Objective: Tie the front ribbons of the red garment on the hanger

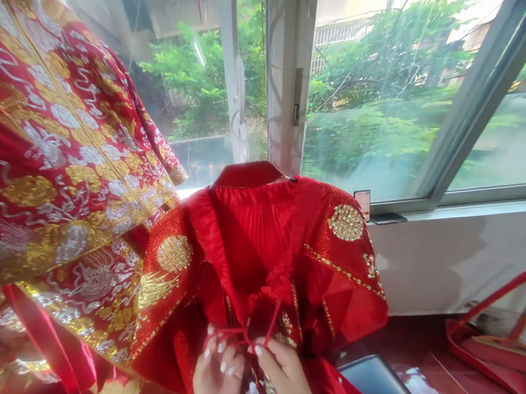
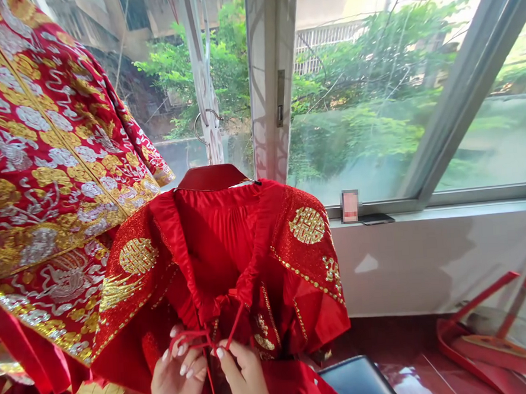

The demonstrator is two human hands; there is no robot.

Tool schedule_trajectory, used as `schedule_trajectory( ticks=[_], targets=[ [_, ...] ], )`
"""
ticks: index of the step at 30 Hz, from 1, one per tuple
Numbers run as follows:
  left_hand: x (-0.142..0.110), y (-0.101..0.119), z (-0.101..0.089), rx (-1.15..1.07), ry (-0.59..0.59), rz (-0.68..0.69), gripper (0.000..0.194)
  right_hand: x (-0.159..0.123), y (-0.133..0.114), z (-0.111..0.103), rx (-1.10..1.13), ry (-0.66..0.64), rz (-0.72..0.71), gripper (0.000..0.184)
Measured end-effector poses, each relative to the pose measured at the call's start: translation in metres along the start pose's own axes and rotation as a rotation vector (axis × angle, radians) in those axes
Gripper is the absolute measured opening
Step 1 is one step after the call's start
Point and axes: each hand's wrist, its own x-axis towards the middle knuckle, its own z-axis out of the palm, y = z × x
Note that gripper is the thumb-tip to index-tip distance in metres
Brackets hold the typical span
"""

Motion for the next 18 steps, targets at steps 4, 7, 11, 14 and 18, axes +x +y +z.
schedule_trajectory(
  ticks=[4, 7, 11, 14, 18],
  targets=[
    [-0.004, 0.026, 0.003, -0.079, -0.187, 0.126, 0.03, 0.0, -0.002, -0.005, -0.017, 0.079, -0.012, 0.05],
    [-0.009, 0.058, 0.002, 0.021, -0.211, 0.342, 0.024, 0.001, -0.008, -0.012, -0.021, 0.106, 0.015, 0.052],
    [-0.017, 0.099, -0.009, 0.619, -0.219, 0.604, 0.025, 0.003, -0.017, -0.016, 0.011, 0.162, 0.047, 0.053],
    [-0.017, 0.107, -0.017, 1.166, -0.229, 0.73, 0.036, 0.003, -0.017, -0.013, 0.038, 0.2, 0.061, 0.053],
    [-0.01, 0.083, -0.019, 1.785, -0.136, 0.845, 0.024, 0.002, -0.012, -0.006, 0.015, 0.129, 0.037, 0.055]
  ],
)
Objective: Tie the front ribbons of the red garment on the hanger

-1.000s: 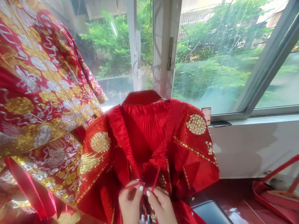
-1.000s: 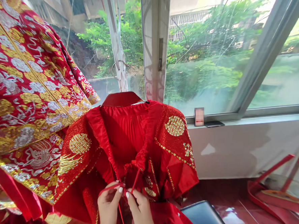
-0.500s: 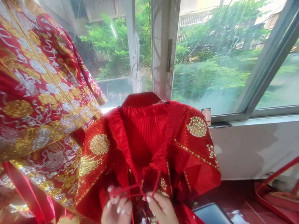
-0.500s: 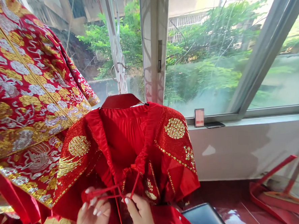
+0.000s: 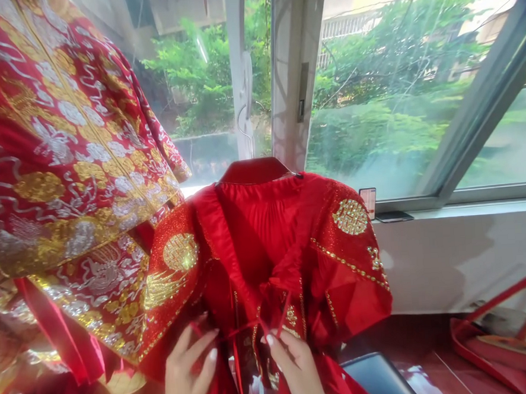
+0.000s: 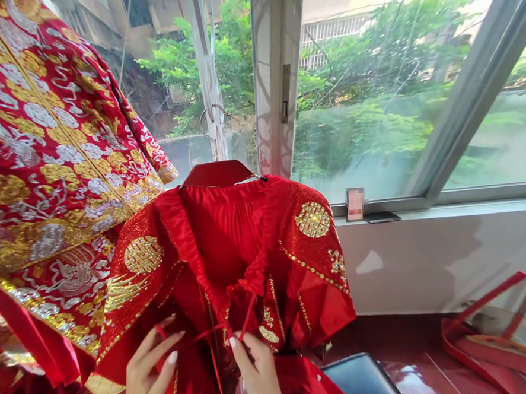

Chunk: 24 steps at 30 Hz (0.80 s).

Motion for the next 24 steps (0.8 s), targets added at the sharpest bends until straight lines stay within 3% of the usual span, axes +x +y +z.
schedule_trajectory(
  ticks=[2, 5, 7, 10, 13, 16, 19, 24],
  targets=[
    [-0.001, 0.01, 0.018, 0.03, -0.013, -0.04, 0.024, 0.0, 0.002, 0.002, -0.008, -0.023, -0.014, 0.053],
    [0.0, 0.034, 0.041, -0.095, -0.106, -0.201, 0.033, 0.0, 0.001, 0.004, -0.005, -0.034, -0.035, 0.049],
    [0.004, 0.052, 0.048, -0.1, -0.193, -0.31, 0.036, 0.0, -0.001, 0.004, -0.01, -0.034, -0.053, 0.049],
    [0.012, 0.072, 0.048, -0.008, -0.261, -0.388, 0.025, -0.002, -0.008, 0.002, -0.022, -0.03, -0.06, 0.047],
    [0.02, 0.083, 0.047, 0.002, -0.264, -0.349, 0.027, -0.006, -0.013, 0.0, -0.027, -0.027, -0.054, 0.043],
    [0.023, 0.087, 0.059, -0.219, -0.366, -0.271, 0.038, -0.007, -0.015, 0.001, -0.038, -0.026, -0.061, 0.039],
    [0.018, 0.087, 0.079, -0.413, -0.466, -0.314, 0.04, -0.007, -0.019, 0.001, -0.032, -0.054, -0.078, 0.038],
    [0.012, 0.081, 0.092, -0.266, -0.349, -0.258, 0.041, -0.007, -0.034, -0.007, -0.102, -0.078, -0.05, 0.036]
  ],
)
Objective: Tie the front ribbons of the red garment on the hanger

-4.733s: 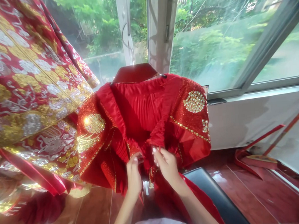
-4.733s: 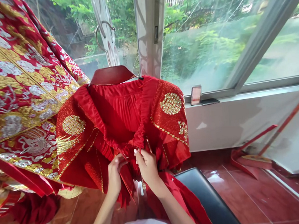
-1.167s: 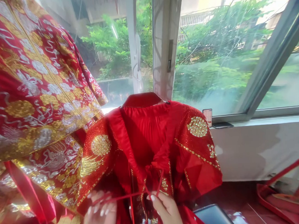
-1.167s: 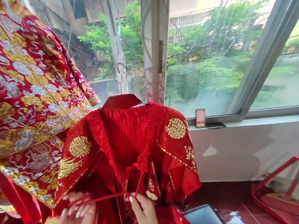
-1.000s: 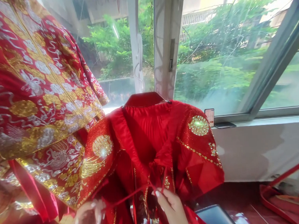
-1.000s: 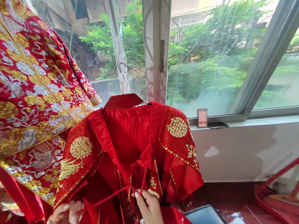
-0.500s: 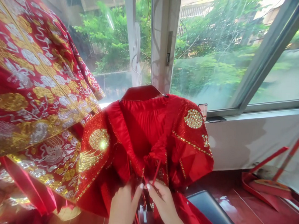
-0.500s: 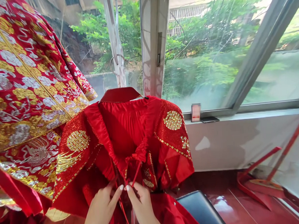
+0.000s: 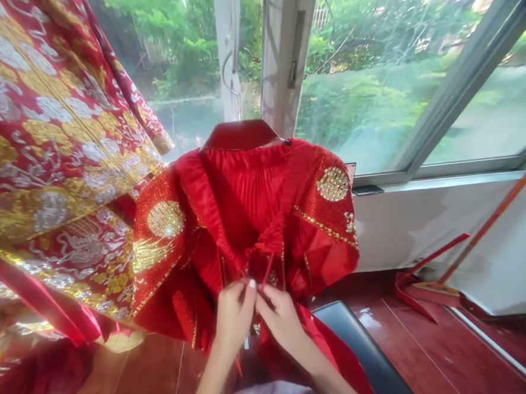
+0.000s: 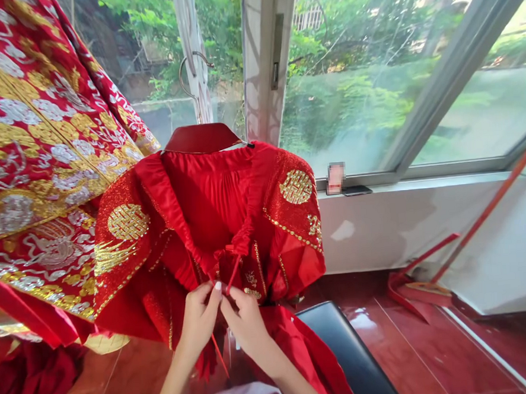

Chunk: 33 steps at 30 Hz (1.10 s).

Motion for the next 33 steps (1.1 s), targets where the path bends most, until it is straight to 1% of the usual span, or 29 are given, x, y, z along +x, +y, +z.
schedule_trajectory(
  ticks=[3, 4, 7, 8, 11, 13, 15, 17, 19, 20, 21, 23, 25, 26, 28, 29, 31, 33],
  targets=[
    [0.003, 0.0, -0.01, 0.018, -0.015, 0.022, 0.031, 0.003, -0.01, -0.015, -0.08, -0.013, -0.046, 0.031],
    [0.005, 0.001, -0.015, 0.018, -0.003, 0.046, 0.027, 0.005, -0.013, -0.022, -0.113, 0.003, -0.07, 0.031],
    [0.01, 0.005, -0.034, 0.049, 0.117, 0.138, 0.022, 0.011, -0.026, -0.046, -0.256, 0.138, -0.164, 0.035],
    [0.012, 0.006, -0.041, 0.058, 0.163, 0.161, 0.021, 0.014, -0.03, -0.055, -0.296, 0.173, -0.201, 0.034],
    [0.014, 0.006, -0.059, 0.077, 0.335, 0.215, 0.017, 0.024, -0.041, -0.078, -0.349, 0.2, -0.286, 0.022],
    [0.016, 0.004, -0.068, 0.092, 0.447, 0.226, 0.017, 0.03, -0.042, -0.087, -0.335, 0.228, -0.3, 0.02],
    [0.018, 0.003, -0.074, 0.107, 0.476, 0.196, 0.02, 0.036, -0.04, -0.089, -0.31, 0.259, -0.291, 0.021],
    [0.022, 0.003, -0.074, 0.143, 0.429, 0.152, 0.023, 0.039, -0.036, -0.084, -0.307, 0.281, -0.286, 0.023],
    [0.025, 0.003, -0.069, 0.164, 0.329, 0.12, 0.025, 0.041, -0.032, -0.076, -0.323, 0.278, -0.279, 0.025],
    [0.027, 0.003, -0.065, 0.141, 0.259, 0.098, 0.026, 0.042, -0.032, -0.072, -0.326, 0.268, -0.274, 0.025],
    [0.029, 0.003, -0.059, 0.085, 0.176, 0.066, 0.028, 0.043, -0.032, -0.068, -0.32, 0.254, -0.269, 0.024],
    [0.033, 0.004, -0.046, -0.094, 0.014, -0.017, 0.035, 0.046, -0.033, -0.061, -0.276, 0.225, -0.254, 0.023],
    [0.036, 0.006, -0.033, -0.269, -0.099, -0.065, 0.041, 0.051, -0.034, -0.056, -0.192, 0.199, -0.234, 0.021],
    [0.038, 0.008, -0.027, -0.328, -0.139, -0.067, 0.041, 0.054, -0.035, -0.053, -0.143, 0.189, -0.22, 0.021],
    [0.043, 0.013, -0.017, -0.378, -0.191, -0.042, 0.038, 0.06, -0.037, -0.048, -0.042, 0.182, -0.192, 0.022],
    [0.045, 0.016, -0.014, -0.368, -0.2, -0.017, 0.036, 0.063, -0.037, -0.046, 0.001, 0.19, -0.181, 0.023],
    [0.049, 0.023, -0.01, -0.31, -0.186, 0.036, 0.03, 0.066, -0.04, -0.041, 0.057, 0.216, -0.166, 0.025],
    [0.053, 0.029, -0.009, -0.254, -0.149, 0.072, 0.029, 0.068, -0.043, -0.037, 0.078, 0.232, -0.159, 0.028]
  ],
)
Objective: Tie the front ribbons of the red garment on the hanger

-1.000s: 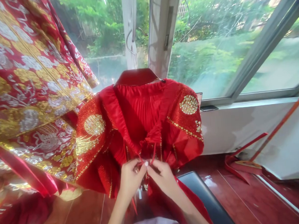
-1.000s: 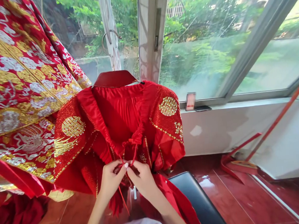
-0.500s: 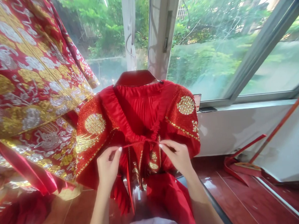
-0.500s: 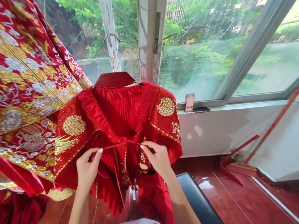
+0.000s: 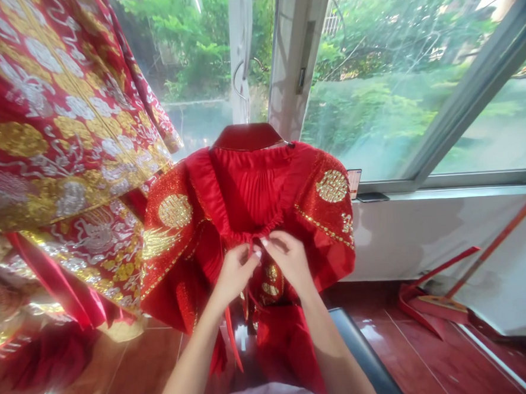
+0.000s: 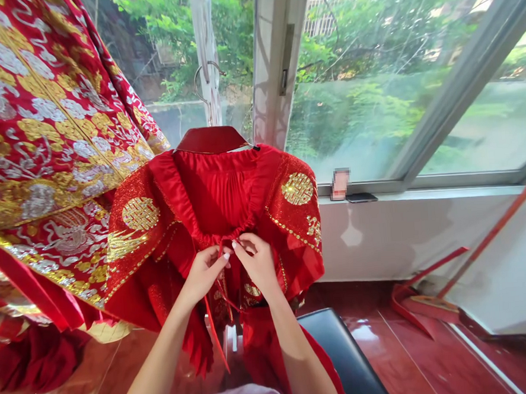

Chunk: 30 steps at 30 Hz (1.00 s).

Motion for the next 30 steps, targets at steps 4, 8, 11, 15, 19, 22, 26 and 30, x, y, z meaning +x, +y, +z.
schedule_trajectory(
  ticks=[4, 8, 11, 15, 19, 22, 26, 30],
  targets=[
    [0.005, 0.009, 0.001, 0.058, 0.1, 0.03, 0.033, 0.0, -0.007, 0.005, -0.006, 0.02, 0.015, 0.025],
    [0.003, 0.018, 0.001, 0.251, 0.25, 0.07, 0.036, -0.001, -0.011, 0.009, 0.144, 0.058, 0.089, 0.023],
    [-0.001, 0.024, -0.001, 0.303, 0.341, 0.137, 0.032, -0.004, -0.015, 0.013, 0.198, 0.048, 0.116, 0.039],
    [-0.005, 0.03, -0.009, 0.264, 0.464, 0.205, 0.02, -0.01, -0.025, 0.01, 0.027, 0.046, 0.038, 0.051],
    [-0.004, 0.029, -0.021, 0.202, 0.48, 0.276, 0.016, -0.005, -0.027, -0.004, -0.129, 0.094, -0.095, 0.054],
    [-0.001, 0.027, -0.03, 0.223, 0.562, 0.305, 0.012, 0.003, -0.024, -0.017, -0.174, 0.159, -0.159, 0.055],
    [0.001, 0.028, -0.034, 0.239, 0.632, 0.328, 0.01, 0.006, -0.023, -0.027, -0.218, 0.214, -0.175, 0.054],
    [-0.003, 0.036, -0.043, 0.157, 0.522, 0.29, 0.011, 0.002, -0.022, -0.027, -0.203, 0.23, -0.099, 0.051]
  ],
)
